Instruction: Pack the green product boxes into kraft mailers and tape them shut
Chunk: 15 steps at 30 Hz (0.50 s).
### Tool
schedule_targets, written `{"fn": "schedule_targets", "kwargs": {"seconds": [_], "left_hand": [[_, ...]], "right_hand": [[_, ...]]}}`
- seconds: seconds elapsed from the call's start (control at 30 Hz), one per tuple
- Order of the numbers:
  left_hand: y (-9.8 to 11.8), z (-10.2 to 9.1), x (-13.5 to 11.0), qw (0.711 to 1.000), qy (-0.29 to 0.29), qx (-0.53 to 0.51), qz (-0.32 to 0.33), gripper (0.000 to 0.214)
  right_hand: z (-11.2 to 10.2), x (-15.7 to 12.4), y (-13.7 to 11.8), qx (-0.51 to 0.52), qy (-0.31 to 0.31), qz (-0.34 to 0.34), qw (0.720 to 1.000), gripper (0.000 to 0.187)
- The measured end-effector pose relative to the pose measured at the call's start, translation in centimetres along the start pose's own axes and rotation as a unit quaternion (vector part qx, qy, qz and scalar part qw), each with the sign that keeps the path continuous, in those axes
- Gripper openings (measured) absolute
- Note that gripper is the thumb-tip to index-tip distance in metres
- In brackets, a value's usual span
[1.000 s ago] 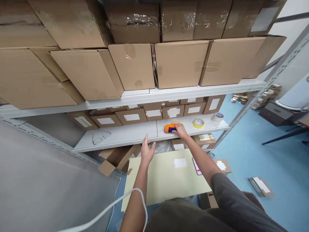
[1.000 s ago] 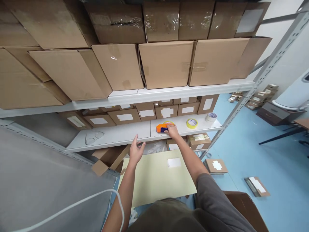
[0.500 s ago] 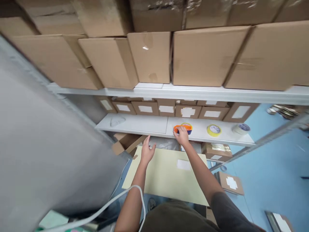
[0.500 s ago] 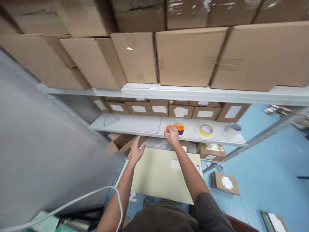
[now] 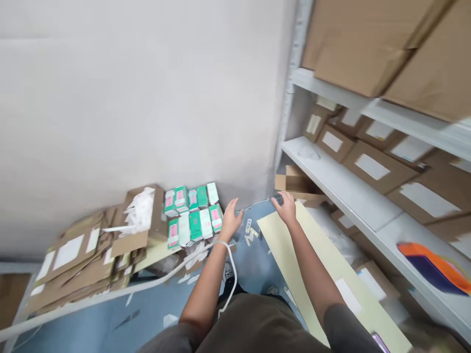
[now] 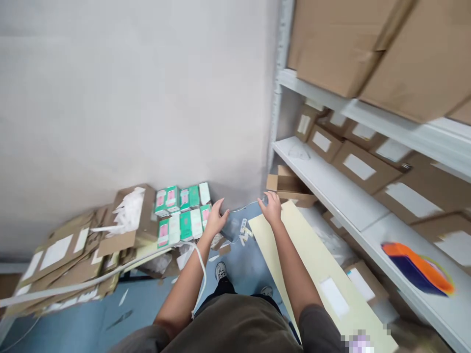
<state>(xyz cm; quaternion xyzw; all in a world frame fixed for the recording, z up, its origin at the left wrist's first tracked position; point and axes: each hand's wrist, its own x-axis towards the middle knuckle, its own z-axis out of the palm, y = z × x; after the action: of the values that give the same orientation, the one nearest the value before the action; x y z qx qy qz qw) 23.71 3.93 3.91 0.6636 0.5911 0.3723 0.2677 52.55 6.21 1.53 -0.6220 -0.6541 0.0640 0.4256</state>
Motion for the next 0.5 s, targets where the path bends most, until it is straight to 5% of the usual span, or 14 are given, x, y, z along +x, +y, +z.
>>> {"fn": "schedule_targets", "kwargs": {"seconds": [0.33, 0.5], "left_hand": [[-18.2, -19.8, -1.4, 0.978, 0.163, 0.007, -0.133, 0.059], [-25.8, -25.2, 1.7, 0.968, 0.172, 0.019, -0.184, 0.057]], "right_hand": [[24.0, 2.3, -21.8, 0.079, -0.146, -0.132, 0.977, 0.041], [33.1, 3.2, -28.7, 0.095, -0.199, -0.137, 0.966, 0.044]]}}
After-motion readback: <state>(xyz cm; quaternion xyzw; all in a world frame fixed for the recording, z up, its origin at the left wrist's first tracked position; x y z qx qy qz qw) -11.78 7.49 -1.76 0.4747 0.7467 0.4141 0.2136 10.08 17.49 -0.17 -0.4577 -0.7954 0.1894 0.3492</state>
